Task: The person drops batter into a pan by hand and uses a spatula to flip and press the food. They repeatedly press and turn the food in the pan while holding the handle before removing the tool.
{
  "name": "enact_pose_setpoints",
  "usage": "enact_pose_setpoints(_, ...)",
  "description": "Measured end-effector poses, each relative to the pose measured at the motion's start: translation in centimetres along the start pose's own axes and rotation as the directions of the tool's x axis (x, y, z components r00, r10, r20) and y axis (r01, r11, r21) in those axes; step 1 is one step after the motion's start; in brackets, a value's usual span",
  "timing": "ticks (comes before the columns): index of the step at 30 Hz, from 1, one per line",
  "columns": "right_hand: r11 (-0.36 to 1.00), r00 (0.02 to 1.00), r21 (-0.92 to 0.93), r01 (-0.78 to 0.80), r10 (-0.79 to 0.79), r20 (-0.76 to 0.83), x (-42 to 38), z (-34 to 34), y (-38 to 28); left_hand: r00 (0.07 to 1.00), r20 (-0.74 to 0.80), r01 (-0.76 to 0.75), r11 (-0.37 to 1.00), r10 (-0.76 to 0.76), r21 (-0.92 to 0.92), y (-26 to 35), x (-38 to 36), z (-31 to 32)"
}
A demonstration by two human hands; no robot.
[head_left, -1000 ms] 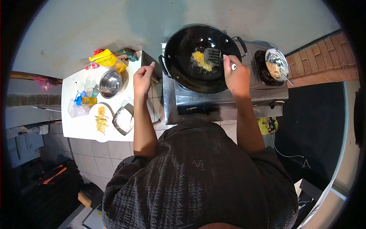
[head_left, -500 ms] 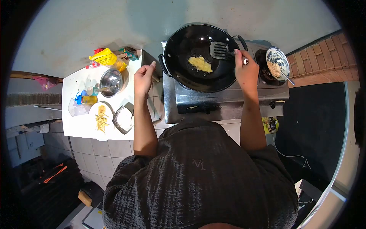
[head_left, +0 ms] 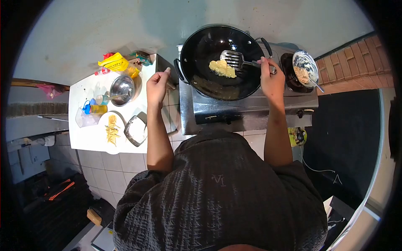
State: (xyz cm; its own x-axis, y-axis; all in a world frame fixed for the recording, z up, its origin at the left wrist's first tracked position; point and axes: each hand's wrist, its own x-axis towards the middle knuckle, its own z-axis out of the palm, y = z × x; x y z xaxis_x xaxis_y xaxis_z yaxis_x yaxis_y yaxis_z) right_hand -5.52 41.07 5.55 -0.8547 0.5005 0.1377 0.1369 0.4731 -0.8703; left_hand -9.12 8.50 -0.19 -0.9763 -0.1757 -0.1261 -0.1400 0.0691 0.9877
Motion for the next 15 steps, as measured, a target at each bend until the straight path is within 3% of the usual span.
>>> enact_pose_setpoints(5,0.99,0.989,0.025,0.14,-0.141,0.033,-0.8,-0.8,-0.3,1.0,0.006,0.007,1.0,-0.007,-0.009,-0.3,0.2,0.1)
enact_pose_setpoints(11,0.996,0.993,0.056,0.076,-0.08,0.081,-2.3,-1.8,-1.4,1.0,0.006,-0.015,1.0,0.016,-0.018,-0.3,0.6,0.2)
enact_pose_setpoints(15,0.991,0.991,0.062,0.116,-0.119,0.058,-3.0,-2.1,-1.5,0.998,0.0,0.06,0.998,-0.06,0.008,1.0,0.3,0.3)
